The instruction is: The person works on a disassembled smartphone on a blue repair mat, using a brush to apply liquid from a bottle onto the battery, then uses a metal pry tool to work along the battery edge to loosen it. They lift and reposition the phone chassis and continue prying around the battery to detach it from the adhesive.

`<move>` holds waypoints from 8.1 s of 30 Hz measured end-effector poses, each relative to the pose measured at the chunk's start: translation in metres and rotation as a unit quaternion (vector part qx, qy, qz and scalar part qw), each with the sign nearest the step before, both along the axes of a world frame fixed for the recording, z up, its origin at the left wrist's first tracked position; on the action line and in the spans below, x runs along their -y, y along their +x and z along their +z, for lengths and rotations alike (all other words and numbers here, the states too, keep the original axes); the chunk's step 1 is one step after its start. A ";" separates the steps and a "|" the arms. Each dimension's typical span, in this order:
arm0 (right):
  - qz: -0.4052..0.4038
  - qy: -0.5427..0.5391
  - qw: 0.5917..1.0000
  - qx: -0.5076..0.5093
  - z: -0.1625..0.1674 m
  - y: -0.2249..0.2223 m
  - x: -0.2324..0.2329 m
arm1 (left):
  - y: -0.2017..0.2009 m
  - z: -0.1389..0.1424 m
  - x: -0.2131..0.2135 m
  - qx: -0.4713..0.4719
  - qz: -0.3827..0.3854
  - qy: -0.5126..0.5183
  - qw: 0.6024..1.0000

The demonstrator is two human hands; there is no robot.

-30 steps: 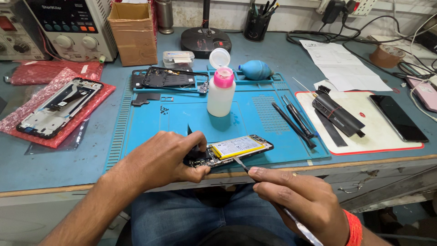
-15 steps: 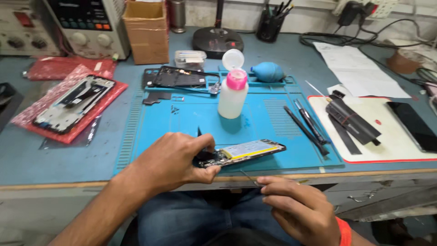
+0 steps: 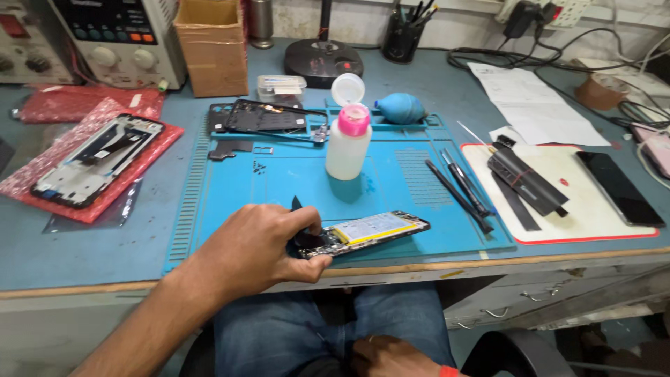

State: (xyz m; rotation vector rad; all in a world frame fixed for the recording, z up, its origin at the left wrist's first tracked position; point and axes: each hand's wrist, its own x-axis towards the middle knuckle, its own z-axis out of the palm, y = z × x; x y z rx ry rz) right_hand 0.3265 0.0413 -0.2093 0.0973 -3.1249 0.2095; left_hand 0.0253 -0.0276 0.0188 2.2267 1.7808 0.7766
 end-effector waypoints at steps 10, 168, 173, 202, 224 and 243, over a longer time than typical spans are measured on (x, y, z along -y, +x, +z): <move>0.020 0.050 0.998 -0.036 0.029 -0.002 0.015 | 0.003 0.000 0.002 -0.017 0.006 0.005 1.000; -0.261 -0.404 0.783 -0.394 0.190 0.010 -0.063 | 0.007 -0.035 0.011 0.052 -0.029 0.124 0.990; -0.251 -0.408 0.772 -0.416 0.182 0.012 -0.063 | 0.007 -0.036 0.011 0.043 -0.028 0.132 0.990; -0.258 -0.428 0.756 -0.422 0.173 0.016 -0.064 | 0.007 -0.035 0.012 0.062 -0.023 0.105 0.992; -0.252 -0.367 0.858 -0.255 0.213 0.000 -0.074 | 0.002 -0.033 0.008 0.111 -0.006 0.010 0.994; -0.241 -0.257 0.931 -0.096 0.274 -0.030 -0.071 | 0.000 -0.032 0.007 0.106 0.005 -0.007 0.994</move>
